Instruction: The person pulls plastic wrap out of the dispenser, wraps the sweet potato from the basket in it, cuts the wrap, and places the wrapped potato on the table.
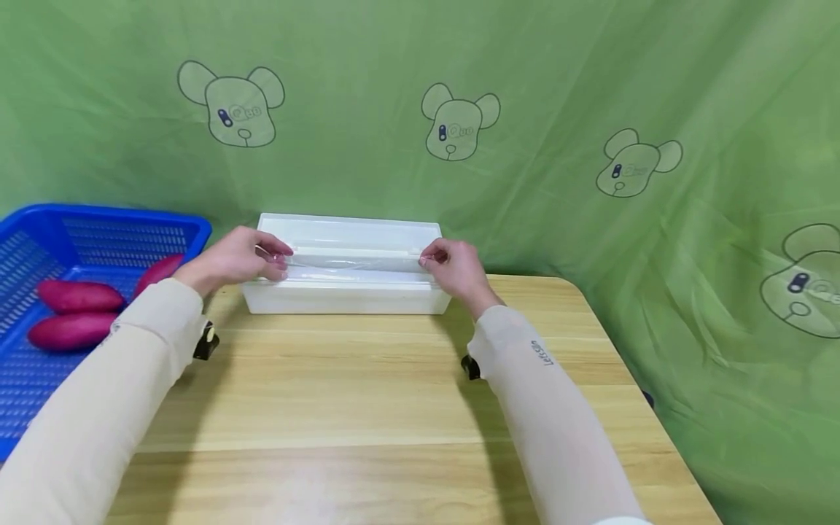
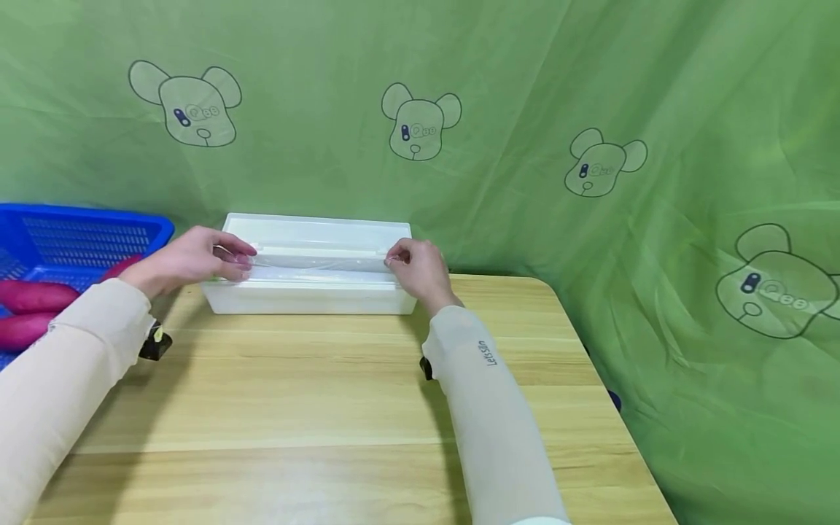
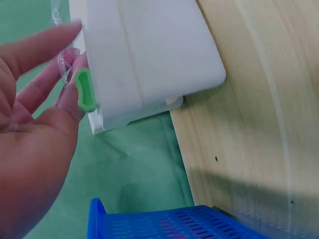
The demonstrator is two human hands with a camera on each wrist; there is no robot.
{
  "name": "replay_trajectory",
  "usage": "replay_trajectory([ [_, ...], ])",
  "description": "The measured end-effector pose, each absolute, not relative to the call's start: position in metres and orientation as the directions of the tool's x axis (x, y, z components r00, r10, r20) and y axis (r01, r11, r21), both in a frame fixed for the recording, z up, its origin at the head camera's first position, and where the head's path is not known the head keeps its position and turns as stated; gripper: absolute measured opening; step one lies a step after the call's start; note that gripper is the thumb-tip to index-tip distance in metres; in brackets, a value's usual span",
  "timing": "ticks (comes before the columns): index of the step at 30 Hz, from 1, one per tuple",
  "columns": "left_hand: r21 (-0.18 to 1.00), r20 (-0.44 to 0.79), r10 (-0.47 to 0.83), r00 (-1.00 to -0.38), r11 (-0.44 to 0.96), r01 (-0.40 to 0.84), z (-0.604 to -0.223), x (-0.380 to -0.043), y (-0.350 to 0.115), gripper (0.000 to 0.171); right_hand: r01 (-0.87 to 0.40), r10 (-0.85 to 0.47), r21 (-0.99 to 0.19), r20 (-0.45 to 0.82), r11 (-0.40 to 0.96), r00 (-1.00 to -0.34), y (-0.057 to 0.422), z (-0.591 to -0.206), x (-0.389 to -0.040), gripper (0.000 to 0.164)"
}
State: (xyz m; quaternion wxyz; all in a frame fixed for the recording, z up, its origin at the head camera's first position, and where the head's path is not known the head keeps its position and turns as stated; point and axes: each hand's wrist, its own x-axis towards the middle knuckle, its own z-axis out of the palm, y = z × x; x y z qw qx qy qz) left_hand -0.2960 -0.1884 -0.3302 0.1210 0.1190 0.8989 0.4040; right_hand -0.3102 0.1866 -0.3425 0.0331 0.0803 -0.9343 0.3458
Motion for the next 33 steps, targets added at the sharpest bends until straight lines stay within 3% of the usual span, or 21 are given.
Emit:
replay_trajectory([
  [7, 0.726, -0.078, 0.225, -0.971, 0.681, 0.099, -0.335, -0.296, -0.185, 0.034, -0.158, -0.118, -0.622, 0.106, 0.766, -0.987, 0.187, -0.345, -0.310, 0.014],
  [17, 0.753, -0.027, 0.201, -0.979, 0.649, 0.113, -0.335, -0.295, -0.180, 0.033, -0.180, -0.126, -0.626, 0.131, 0.758, -0.983, 0.189, -0.344, -0.310, 0.016],
  [23, 0.839, -0.049, 0.231, -0.972, 0.537, 0.085, -0.331, -0.296, -0.172, 0.033, -0.163, -0.106, -0.711, 0.124, 0.684, -0.987, 0.188, -0.340, -0.309, 0.017],
  [33, 0.880, -0.024, 0.235, -0.972, 0.467, 0.091, -0.334, -0.295, -0.175, 0.032, -0.077, -0.080, -0.837, 0.040, 0.542, -0.996, 0.187, -0.335, -0.310, 0.019],
])
